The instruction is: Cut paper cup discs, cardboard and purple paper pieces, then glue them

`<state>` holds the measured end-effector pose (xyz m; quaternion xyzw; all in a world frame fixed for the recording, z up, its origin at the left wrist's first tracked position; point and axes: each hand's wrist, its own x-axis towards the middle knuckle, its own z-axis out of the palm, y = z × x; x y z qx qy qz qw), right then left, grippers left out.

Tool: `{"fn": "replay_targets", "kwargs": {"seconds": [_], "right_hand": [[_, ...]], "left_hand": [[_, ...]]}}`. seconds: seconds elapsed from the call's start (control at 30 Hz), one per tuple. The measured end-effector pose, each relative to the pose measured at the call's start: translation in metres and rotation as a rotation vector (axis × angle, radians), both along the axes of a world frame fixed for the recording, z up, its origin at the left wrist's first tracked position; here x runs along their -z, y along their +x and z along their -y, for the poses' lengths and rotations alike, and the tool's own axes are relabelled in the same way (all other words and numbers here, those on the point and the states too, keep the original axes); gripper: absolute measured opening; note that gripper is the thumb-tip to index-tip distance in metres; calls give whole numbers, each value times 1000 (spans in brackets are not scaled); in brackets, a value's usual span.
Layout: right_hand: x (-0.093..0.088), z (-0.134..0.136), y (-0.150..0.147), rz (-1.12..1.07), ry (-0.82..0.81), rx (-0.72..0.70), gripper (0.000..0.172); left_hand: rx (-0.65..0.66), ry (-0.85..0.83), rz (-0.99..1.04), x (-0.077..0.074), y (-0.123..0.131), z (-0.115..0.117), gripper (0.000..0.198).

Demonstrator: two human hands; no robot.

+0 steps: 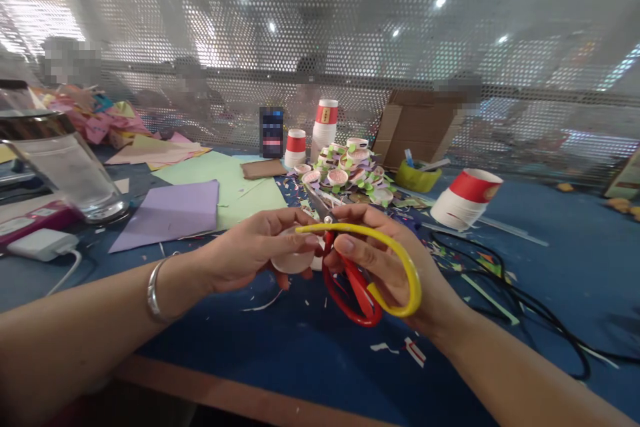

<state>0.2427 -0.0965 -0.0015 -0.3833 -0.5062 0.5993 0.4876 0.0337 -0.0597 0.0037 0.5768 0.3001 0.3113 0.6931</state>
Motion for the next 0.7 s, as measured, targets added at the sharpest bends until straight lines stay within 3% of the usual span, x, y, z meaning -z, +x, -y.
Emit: {"fn": "replay_targets", "kwargs": {"seconds": [0.3, 0.6, 0.7], "right_hand": [[8, 0, -7, 61, -71, -111, 53], [6, 2, -10, 159, -26, -108, 53], [7, 4, -11, 144, -32, -178, 47]], "left_hand": [[-31, 321, -134, 4, 4, 6, 17], [-79, 291, -110, 7, 13, 14, 23], [-161, 461, -124, 5, 11, 15, 19]]}}
